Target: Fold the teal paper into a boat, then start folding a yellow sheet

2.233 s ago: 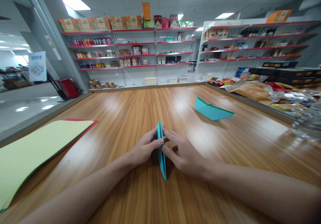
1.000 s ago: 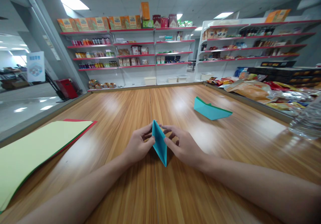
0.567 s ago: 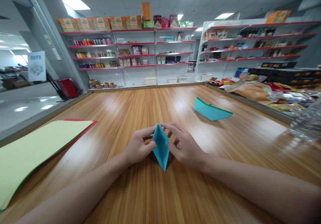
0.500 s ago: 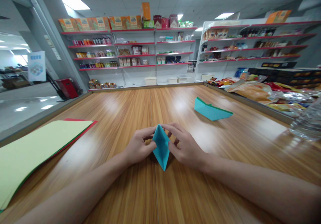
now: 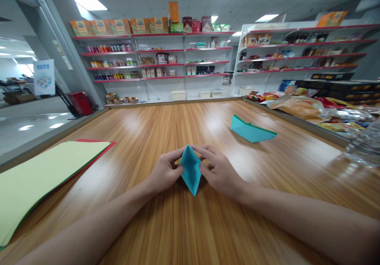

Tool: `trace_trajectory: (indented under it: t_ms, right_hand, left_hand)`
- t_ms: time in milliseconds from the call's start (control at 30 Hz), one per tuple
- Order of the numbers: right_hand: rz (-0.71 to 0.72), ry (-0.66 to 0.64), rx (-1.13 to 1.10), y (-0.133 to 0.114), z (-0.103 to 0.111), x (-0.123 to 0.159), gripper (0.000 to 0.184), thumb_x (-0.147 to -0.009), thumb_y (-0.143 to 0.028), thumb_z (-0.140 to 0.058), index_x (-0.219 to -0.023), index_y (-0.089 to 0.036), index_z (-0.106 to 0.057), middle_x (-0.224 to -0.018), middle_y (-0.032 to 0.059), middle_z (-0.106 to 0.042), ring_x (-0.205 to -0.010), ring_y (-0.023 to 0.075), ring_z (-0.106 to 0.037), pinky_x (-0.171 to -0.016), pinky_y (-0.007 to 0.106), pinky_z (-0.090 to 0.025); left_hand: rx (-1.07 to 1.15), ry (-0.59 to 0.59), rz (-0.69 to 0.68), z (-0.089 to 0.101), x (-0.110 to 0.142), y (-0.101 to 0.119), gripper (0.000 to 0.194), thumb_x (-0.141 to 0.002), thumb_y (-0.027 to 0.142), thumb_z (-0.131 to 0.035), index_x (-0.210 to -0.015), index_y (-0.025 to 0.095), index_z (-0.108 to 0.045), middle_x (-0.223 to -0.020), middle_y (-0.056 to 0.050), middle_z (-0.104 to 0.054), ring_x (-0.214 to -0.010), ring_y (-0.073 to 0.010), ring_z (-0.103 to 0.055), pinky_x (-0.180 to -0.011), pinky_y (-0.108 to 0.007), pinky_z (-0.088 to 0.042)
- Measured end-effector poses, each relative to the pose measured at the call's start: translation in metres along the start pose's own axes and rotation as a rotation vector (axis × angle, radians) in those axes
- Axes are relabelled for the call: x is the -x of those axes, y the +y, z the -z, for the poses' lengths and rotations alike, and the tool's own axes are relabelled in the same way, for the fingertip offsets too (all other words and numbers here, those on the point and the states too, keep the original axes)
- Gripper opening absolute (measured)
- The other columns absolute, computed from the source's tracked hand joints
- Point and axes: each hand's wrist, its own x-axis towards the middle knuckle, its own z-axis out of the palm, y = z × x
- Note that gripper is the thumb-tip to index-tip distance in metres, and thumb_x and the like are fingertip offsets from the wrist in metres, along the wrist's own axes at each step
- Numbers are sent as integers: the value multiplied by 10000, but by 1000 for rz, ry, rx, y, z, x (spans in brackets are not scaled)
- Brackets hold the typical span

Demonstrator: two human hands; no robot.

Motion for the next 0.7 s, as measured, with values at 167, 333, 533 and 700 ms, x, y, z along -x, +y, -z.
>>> trace_trajectory:
  t_ms: [167,333,533,700]
  right_hand:
    - [-267,-107,-359,1,-4,-3,456,-925,-467,-453,-1232,-140,-538,-945,91,-639,-772,182,-623,-651,314,-524]
    - [-182,-211,-543,-5,-5,-1,435,-896,-517,-497,-1078,-141,-618,-983,79,-639,-923,202,-585,-848,359,-462]
    - [-72,-380,-739,-17,-2,7,585,-798,-591,-597,-1251,-228,-526,-1232,89,-556,-1174,249,-485,-994,409,-369]
    - [-94,-447,-845,-26,-5,9,559,-802,-561,-616,-1248,-239,-514,-1216,85,-558,-1149,237,-512,-944,386,-419]
  left_hand:
    - [-93,200,-150,-5,4,4,493,-846,92,-530,-1325,204,-507,-1374,-101,-501,-1278,-235,-446,-1023,-361,-435]
    - [-388,168,-429,-4,5,8,573,-832,19,-515,-1330,302,-495,-1467,-70,-372,-1320,-269,-382,-1057,-425,-392]
    - [-510,62,-587,-2,9,11,590,-867,-16,-431,-1311,366,-498,-1558,-15,-134,-1288,-264,-424,-912,-358,-520]
    - [-561,-104,-654,-1,16,16,486,-898,93,-469,-1330,313,-493,-1568,-15,-25,-1359,-341,-289,-1031,-476,-424]
